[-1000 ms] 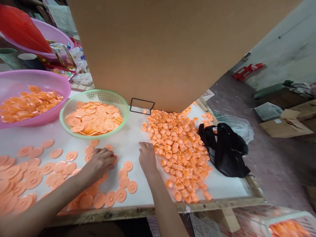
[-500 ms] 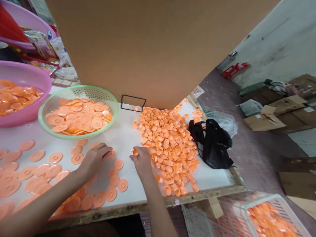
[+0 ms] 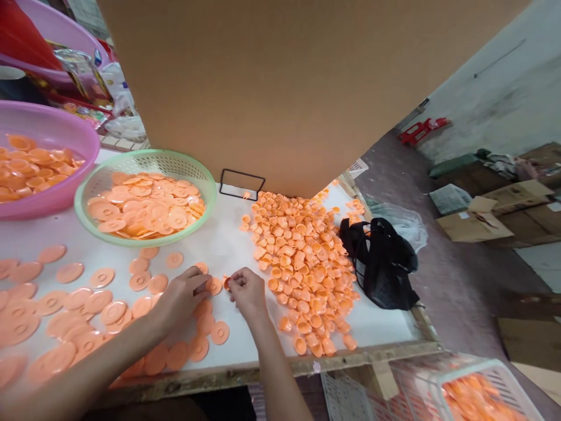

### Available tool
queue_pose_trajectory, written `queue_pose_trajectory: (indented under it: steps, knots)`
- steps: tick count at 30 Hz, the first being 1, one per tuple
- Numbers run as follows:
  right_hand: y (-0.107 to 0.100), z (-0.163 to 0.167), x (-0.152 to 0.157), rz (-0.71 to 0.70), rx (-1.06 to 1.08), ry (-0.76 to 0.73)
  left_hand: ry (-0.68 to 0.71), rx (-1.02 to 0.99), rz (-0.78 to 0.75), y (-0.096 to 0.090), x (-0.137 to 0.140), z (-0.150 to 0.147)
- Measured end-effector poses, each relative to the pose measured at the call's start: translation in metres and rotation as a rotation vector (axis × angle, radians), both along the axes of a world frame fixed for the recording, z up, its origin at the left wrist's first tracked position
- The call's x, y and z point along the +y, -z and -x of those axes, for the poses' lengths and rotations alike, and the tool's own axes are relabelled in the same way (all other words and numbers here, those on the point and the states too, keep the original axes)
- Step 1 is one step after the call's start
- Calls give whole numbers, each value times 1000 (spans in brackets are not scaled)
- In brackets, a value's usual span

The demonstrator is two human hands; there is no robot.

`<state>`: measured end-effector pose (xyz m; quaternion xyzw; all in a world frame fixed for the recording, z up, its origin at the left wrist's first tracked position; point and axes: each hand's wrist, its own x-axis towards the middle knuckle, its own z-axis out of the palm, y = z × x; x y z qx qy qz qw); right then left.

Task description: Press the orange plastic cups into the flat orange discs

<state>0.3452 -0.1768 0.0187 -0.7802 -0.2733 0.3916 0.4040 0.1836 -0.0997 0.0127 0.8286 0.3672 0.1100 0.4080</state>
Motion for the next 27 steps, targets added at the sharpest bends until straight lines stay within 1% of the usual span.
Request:
queue_pose_trajectory:
  steps: [2, 3, 5, 9, 11, 15, 18, 20, 22, 24, 26, 27]
  knots:
    - [1, 10, 3, 38, 71, 3, 4, -22, 21, 4, 0, -2]
    - [2, 14, 4, 42, 69, 2, 1, -38, 34, 6, 0, -3]
    - [4, 21, 7, 19, 2, -26, -22, -96, 68, 7, 0, -4]
    - [7, 23, 8, -62, -154, -114, -93, -199, 240, -1, -1, -9]
    - [12, 18, 10, -50, -167, -146, -144, -174, 278, -3, 3, -16]
    - [24, 10, 13, -45, -197, -184, -227, -114, 345, 0, 13, -30]
    - [21, 18, 8, -61, -217, -177, -208, -141, 416, 1, 9, -27]
    - [20, 28, 5, -74, -223, -125, -175, -178, 448, 2, 7, -21]
    - [21, 37, 4, -70, -218, -35, -141, -205, 410, 5, 7, -17]
    - [22, 40, 5, -58, -185, 7, -100, -200, 325, 5, 8, -17]
    - [16, 34, 7, -21, -93, -38, -80, -178, 250, 2, 7, -18]
    - [11, 28, 7, -2, -51, -74, -83, -168, 243, 0, 6, -18]
